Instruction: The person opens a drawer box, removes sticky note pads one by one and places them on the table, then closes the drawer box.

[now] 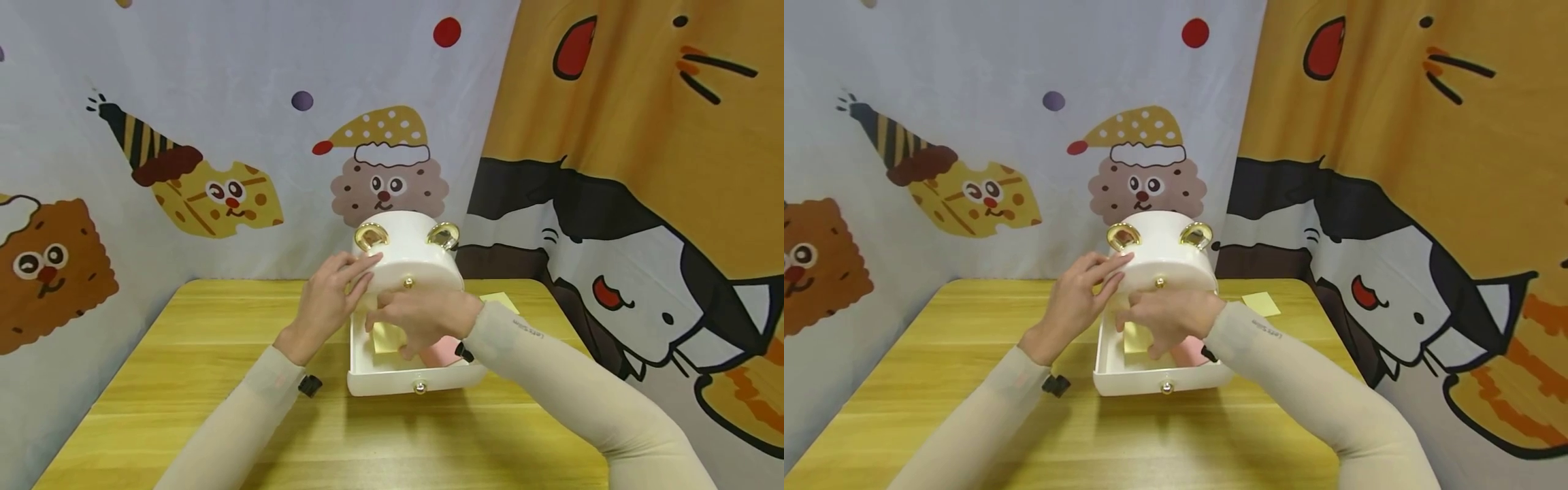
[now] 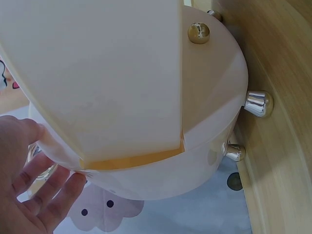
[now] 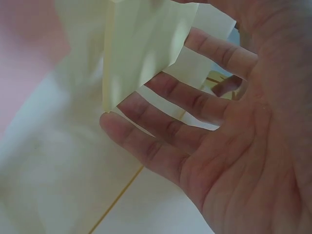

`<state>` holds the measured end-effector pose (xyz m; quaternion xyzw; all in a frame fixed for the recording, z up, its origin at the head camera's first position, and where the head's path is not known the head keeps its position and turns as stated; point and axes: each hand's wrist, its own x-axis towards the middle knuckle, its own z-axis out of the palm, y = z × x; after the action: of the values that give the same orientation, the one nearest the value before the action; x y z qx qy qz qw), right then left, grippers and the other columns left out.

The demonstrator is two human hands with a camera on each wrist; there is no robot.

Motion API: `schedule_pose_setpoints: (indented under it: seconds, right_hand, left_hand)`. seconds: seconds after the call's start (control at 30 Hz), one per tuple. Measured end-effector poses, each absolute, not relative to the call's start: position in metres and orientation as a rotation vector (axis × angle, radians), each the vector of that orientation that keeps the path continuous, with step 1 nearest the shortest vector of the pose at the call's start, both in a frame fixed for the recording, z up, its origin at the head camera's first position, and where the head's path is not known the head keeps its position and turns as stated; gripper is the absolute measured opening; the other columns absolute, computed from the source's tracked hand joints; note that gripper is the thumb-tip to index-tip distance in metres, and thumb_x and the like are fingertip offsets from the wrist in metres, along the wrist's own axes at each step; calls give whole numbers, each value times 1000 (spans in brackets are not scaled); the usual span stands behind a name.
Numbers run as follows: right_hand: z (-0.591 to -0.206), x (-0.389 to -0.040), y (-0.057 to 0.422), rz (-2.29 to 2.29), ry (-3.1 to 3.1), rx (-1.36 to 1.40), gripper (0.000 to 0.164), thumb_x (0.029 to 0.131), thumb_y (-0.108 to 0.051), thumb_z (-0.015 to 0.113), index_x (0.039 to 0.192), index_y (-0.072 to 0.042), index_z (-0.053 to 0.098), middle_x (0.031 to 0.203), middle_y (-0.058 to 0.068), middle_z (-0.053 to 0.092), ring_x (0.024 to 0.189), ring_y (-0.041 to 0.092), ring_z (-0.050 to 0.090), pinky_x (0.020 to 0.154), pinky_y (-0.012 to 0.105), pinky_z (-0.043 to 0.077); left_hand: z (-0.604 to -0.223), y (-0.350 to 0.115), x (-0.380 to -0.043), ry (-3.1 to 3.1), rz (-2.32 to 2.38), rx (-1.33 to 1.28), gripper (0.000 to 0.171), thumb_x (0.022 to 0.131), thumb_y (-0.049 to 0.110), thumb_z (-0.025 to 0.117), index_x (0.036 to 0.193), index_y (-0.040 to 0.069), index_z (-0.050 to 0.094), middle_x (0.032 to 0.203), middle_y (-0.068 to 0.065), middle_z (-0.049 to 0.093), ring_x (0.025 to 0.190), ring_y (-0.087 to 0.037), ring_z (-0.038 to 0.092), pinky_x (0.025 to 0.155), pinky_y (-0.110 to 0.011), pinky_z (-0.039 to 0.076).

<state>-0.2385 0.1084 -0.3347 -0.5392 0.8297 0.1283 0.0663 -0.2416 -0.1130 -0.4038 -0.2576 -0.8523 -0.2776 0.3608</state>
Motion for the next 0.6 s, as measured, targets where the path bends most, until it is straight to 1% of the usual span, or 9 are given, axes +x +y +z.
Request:
schedule_pose_setpoints:
  seconds: [0.17,0.33,0.47,0.6]
  right_hand:
    - [-330,-236,110,314,2503,-1647,68,90,-38,97,153,-31,72,134,3,75,97,14,72,85,31,62]
    - [-327,-234,113,286,2511,-1655,67,90,-38,97,152,-30,72,134,3,74,92,13,69,81,28,61]
    - [-325,-233,115,276,2519,-1638,67,92,-39,94,154,-30,70,137,4,71,94,13,68,81,28,61]
    - [-323,-233,118,277,2534,-1651,68,93,-41,93,155,-31,69,140,3,71,101,15,69,86,30,62]
  left_hand:
    - [-401,-113,-239,-2190,-714,-664,40,112,18,82,151,25,80,110,-8,78,86,-23,67,64,-35,60]
    - [-401,-113,-239,-2187,-717,-668,40,112,17,82,151,25,80,110,-8,78,85,-22,66,64,-35,60]
    - [-401,-113,-239,-2188,-717,-672,40,112,17,81,151,25,80,109,-8,78,84,-22,65,64,-34,59]
    - [-401,-112,-238,-2185,-718,-672,40,112,17,81,151,24,80,108,-7,77,84,-21,64,64,-33,58]
